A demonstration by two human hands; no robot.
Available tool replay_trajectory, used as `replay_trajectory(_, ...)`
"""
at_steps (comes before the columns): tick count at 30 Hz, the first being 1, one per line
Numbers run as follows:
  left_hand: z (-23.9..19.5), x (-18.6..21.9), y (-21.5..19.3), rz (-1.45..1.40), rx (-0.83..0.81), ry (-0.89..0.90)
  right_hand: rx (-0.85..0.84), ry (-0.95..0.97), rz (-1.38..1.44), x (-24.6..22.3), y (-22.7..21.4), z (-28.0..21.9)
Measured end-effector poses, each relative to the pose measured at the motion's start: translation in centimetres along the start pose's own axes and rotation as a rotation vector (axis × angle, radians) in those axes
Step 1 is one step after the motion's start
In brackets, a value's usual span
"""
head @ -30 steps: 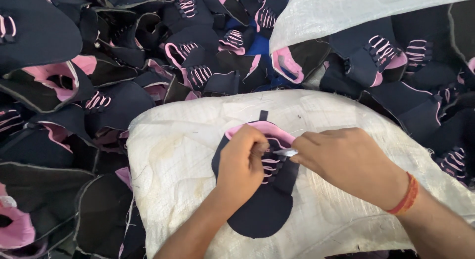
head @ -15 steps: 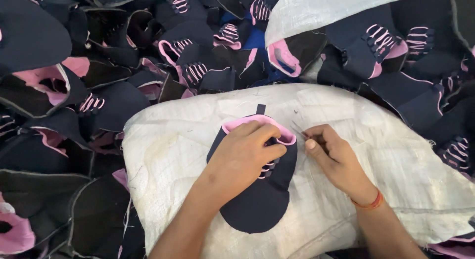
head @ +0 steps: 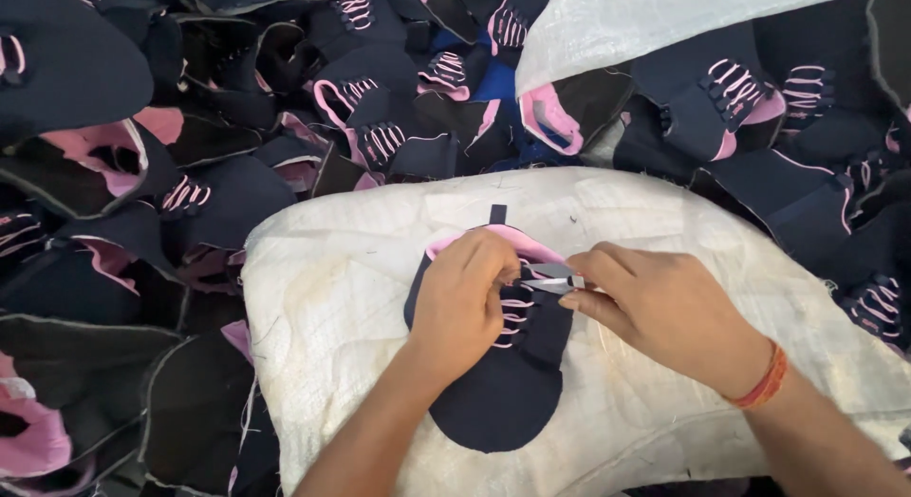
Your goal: Trim loose threads and excess material from shoe uppers using a pair of small scissors.
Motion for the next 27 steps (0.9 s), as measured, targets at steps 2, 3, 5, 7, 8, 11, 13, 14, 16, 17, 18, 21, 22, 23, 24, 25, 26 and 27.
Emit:
replay_trajectory(2,0.0,0.0,0.1,0.016,0.005,0.011,-0.019,-0.09,-0.066,-1.0,-0.6,0.9)
replay_trajectory(3,-0.1,0.1,0.2,0.029,0.008,0.022,-0.039,-0.177,-0.132,-1.7,-0.7,1.3)
replay_trajectory(5,0.1,0.5,0.0,0.034,0.0,0.042,-0.066,-0.237,-0.161,-1.9,-0.6,1.7)
replay_trajectory(7,0.0,0.6,-0.1,0.038,-0.008,0.06,-0.094,-0.296,-0.189,-2.0,-0.1,1.7)
replay_trajectory(8,-0.2,0.4,-0.3,-0.011,0.008,0.035,-0.117,-0.299,-0.192,-1.8,0.3,1.6)
replay_trajectory(11,-1.2,-2.2,-1.4,-0.167,0.184,-0.101,-0.123,-0.204,-0.135,-0.3,1.6,0.8)
replay_trajectory(13,-1.2,-3.3,-3.8,-0.27,0.345,-0.216,-0.108,-0.11,-0.072,1.2,3.1,-0.5)
replay_trajectory(14,-0.9,-2.4,-6.4,-0.143,0.482,-0.191,-0.059,0.032,0.082,2.6,3.9,-1.4)
replay_trajectory(16,-0.6,-1.2,-9.2,-0.007,0.617,-0.164,-0.012,0.169,0.24,4.2,5.1,-2.8)
replay_trajectory(17,-0.2,-0.7,-8.9,0.119,0.496,-0.128,0.034,0.227,0.353,4.7,5.4,-3.1)
replay_trajectory(18,0.1,-0.2,-8.5,0.245,0.372,-0.093,0.08,0.285,0.466,5.2,5.6,-3.4)
replay_trajectory(21,-1.7,-2.4,-3.1,-0.031,-0.051,-0.246,0.135,0.364,0.443,4.9,4.8,-2.7)
replay_trajectory(22,-1.5,-1.9,-3.0,-0.028,-0.051,-0.247,0.134,0.362,0.445,4.2,4.2,-1.8)
replay_trajectory(23,-1.5,-1.7,-2.4,-0.005,-0.1,-0.3,0.161,0.325,0.379,3.4,3.1,-1.1)
replay_trajectory(24,-1.6,-1.5,-1.8,0.017,-0.151,-0.352,0.188,0.288,0.312,2.5,2.1,-0.4)
replay_trajectory(25,-1.7,-1.5,-1.7,0.018,-0.147,-0.351,0.188,0.285,0.311,2.4,2.1,-0.3)
replay_trajectory(26,-1.7,-1.6,-1.8,0.009,-0.106,-0.343,0.191,0.236,0.292,1.9,2.1,-0.1)
replay_trajectory(27,-1.7,-1.6,-2.1,0.005,-0.067,-0.334,0.197,0.188,0.276,1.5,2.1,0.2)
Point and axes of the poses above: each hand's wrist, its own z-axis towards the middle knuckle, its own y-axis out of the palm, x = y × z, the point moved 7 cm from there along z, towards the middle knuckle, and after that the axes turned 2 degrees about x, right-handed, at the moved point
